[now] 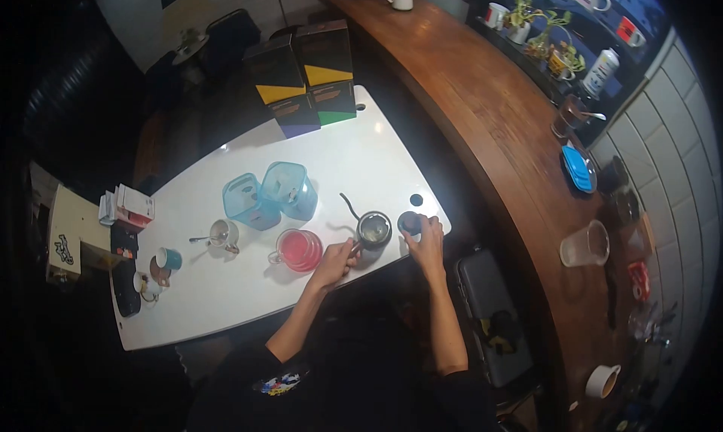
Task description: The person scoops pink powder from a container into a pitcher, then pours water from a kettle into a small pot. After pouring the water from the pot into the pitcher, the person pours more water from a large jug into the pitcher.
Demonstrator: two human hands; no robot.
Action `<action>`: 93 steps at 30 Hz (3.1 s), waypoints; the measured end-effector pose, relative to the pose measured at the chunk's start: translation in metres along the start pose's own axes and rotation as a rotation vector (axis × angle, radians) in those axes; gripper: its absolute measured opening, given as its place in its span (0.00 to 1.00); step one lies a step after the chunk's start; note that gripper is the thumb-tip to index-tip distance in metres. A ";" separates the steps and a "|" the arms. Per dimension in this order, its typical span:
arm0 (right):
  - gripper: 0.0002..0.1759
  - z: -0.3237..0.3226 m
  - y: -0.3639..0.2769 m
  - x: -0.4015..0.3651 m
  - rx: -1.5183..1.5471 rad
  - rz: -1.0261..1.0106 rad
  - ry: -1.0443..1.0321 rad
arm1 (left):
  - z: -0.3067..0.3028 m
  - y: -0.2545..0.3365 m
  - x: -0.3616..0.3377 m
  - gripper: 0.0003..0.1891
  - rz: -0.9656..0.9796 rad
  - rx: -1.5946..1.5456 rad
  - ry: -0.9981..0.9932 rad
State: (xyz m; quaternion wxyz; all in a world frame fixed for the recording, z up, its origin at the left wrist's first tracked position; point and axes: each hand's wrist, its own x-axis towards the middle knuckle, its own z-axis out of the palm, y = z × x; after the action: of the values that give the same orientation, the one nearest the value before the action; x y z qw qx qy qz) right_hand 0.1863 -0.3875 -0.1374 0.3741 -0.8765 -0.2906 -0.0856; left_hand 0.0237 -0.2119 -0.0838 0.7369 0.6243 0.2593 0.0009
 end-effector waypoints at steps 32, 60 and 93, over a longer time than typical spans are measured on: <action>0.17 -0.003 -0.067 0.117 0.049 -0.258 -0.222 | 0.026 -0.008 0.084 0.27 0.070 -0.135 0.222; 0.30 0.007 -0.065 0.108 0.099 -0.195 -0.156 | 0.034 -0.021 0.101 0.24 -0.028 -0.337 0.122; 0.48 0.020 -0.071 0.067 0.078 -0.017 -0.407 | -0.086 -0.005 -0.065 0.53 0.355 0.674 0.717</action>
State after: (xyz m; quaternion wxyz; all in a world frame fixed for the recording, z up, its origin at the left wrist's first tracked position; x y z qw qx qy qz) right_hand 0.1992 -0.3044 -0.0834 0.3406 -0.8580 -0.3708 0.1013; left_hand -0.0672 -0.1552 -0.0706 0.3487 0.8215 0.3714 0.2561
